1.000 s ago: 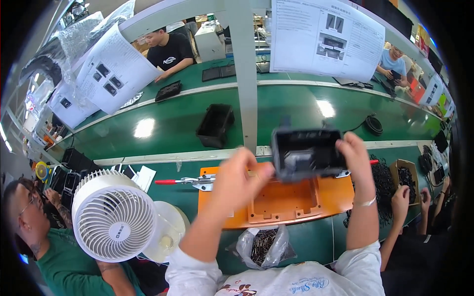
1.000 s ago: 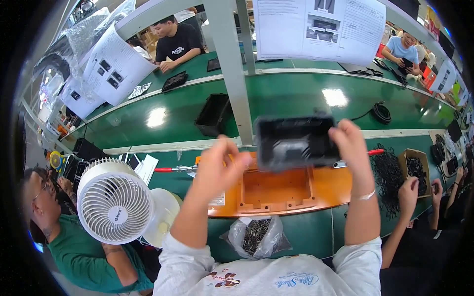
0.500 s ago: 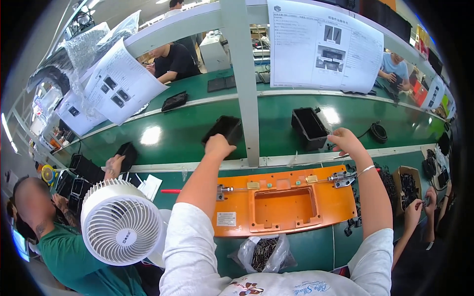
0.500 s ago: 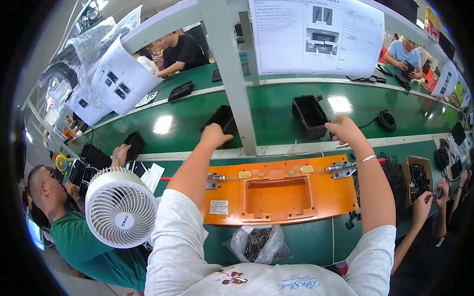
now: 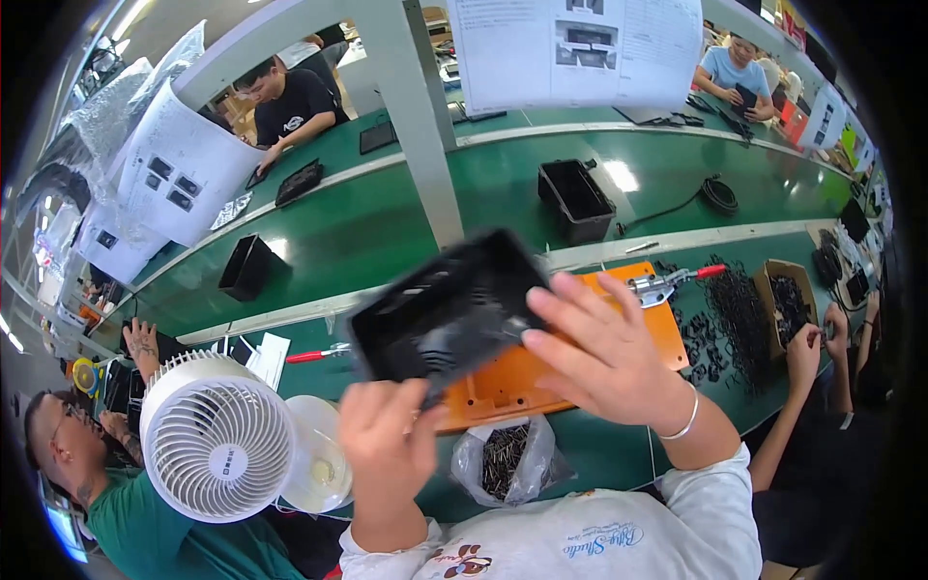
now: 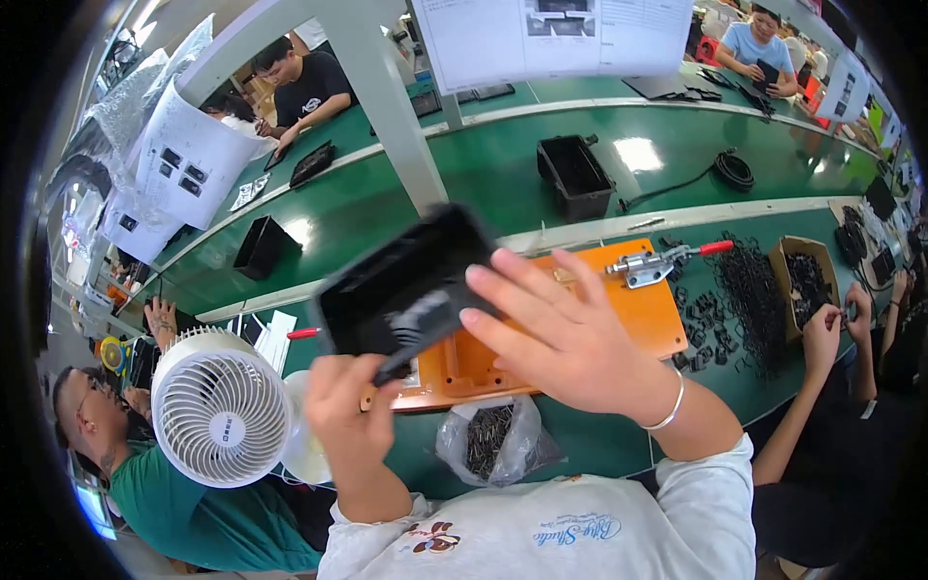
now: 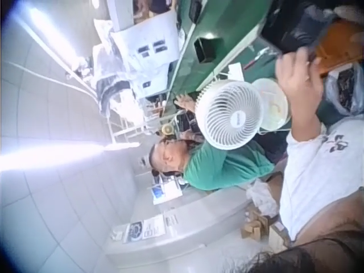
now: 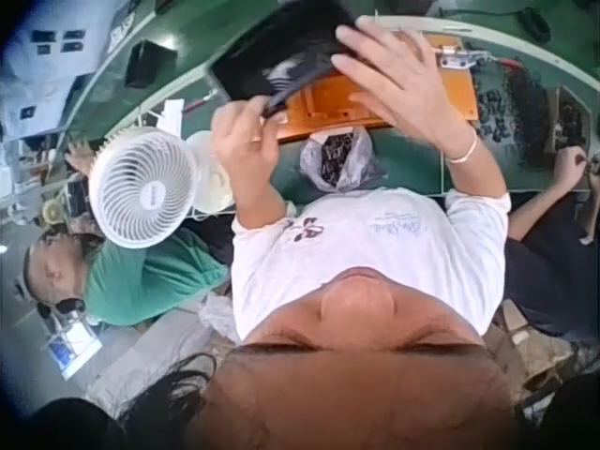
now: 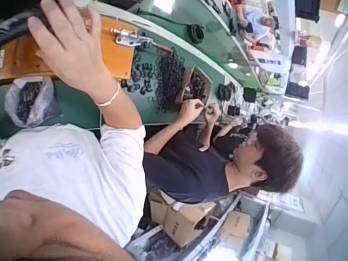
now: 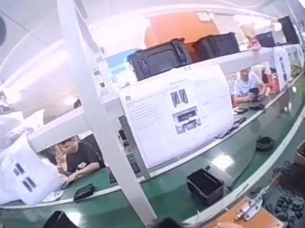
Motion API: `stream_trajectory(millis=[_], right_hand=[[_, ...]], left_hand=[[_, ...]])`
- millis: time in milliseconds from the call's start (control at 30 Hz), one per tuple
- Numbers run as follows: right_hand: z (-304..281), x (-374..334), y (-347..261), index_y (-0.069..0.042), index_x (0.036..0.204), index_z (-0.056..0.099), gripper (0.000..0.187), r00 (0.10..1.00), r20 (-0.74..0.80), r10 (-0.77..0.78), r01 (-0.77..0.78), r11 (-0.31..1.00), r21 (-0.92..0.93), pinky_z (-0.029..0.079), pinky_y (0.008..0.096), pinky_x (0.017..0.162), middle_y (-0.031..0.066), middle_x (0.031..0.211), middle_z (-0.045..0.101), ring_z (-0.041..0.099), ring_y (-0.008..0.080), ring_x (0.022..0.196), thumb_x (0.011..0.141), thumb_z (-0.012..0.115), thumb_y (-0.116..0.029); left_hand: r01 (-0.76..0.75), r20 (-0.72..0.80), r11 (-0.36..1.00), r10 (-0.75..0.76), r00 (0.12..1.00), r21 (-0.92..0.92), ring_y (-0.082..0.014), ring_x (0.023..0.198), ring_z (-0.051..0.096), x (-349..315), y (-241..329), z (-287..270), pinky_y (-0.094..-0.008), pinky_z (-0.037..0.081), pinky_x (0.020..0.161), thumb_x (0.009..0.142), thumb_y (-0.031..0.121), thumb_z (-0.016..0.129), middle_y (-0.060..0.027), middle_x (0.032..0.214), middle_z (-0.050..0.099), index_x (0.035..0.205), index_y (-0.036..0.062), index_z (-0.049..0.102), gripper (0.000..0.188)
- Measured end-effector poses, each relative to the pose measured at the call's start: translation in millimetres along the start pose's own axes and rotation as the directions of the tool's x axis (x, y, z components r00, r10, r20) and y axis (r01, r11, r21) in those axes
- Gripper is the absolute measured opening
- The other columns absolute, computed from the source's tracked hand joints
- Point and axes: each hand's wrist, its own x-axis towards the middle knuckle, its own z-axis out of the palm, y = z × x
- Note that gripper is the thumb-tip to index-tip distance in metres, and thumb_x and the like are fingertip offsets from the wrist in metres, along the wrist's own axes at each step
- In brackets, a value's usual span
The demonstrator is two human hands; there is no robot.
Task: Assembling small components and clips into a black plastic housing using a specialized orange mounting jig in an electronics factory environment.
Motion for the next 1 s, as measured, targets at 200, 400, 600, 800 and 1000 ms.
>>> stream_trajectory(millis=[200,400,600,800,1000], right_hand=[[12,-55,1,-0.012,0.095,0.067,0.026,0.967,0.18,0.178,-0.175,0.984,-0.033,0.025,0.0571,0.104,0.0,0.082,0.059,0.06,0.016,0.08,0.07,0.062,-0.003],[-3,-68,-14,-0.012,0.095,0.067,0.03,0.932,0.251,0.263,-0.266,0.964,-0.023,0.021,0.0607,0.106,0.0005,0.078,0.056,0.059,0.0167,0.075,0.068,0.062,-0.001],[-7,-60,1,-0.009,0.096,0.065,0.03,0.923,0.287,0.255,-0.271,0.962,0.019,0.016,0.063,0.107,0.0009,0.069,0.048,0.056,0.0183,0.07,0.068,0.06,0.001],[6,-61,18,-0.011,0.096,0.066,0.029,0.95,0.206,0.234,-0.246,0.969,0.034,0.019,0.0576,0.11,0.0004,0.069,0.047,0.057,0.0161,0.07,0.069,0.061,-0.001],[11,-57,22,-0.009,0.096,0.065,0.027,0.956,0.226,0.188,-0.21,0.975,0.076,0.02,0.0578,0.109,0.0009,0.069,0.045,0.056,0.0171,0.07,0.07,0.063,-0.004]], left_hand=[[-0.11,0.114,0.971,0.137,0.984,-0.212,-0.0264,0.07,0.05,-30,-2,66,-0.0371,0.04,0.062,0.06,0.01,0.076,-0.0073,0.083,0.059,0.091,0.0043,0.064,0.033],[-0.189,0.236,0.944,0.256,0.938,-0.271,-0.0262,0.079,0.049,-21,-5,60,-0.0398,0.037,0.073,0.06,0.011,0.074,-0.0045,0.088,0.058,0.09,0.008,0.063,0.032],[-0.068,0.329,0.958,0.162,0.93,-0.279,-0.0275,0.084,0.05,-11,6,59,-0.0393,0.034,0.079,0.065,0.013,0.07,-0.0061,0.091,0.057,0.089,0.0081,0.063,0.025],[-0.056,0.311,0.998,0.05,0.949,0.011,-0.0365,0.111,0.045,-10,15,66,-0.0442,0.031,0.092,0.067,0.012,0.07,-0.0155,0.121,0.051,0.093,0.0077,0.062,0.027],[-0.029,0.389,0.998,0.052,0.92,-0.064,-0.0447,0.123,0.037,0,7,62,-0.0514,0.027,0.1,0.069,0.014,0.07,-0.0195,0.127,0.048,0.091,0.0067,0.062,0.024]])
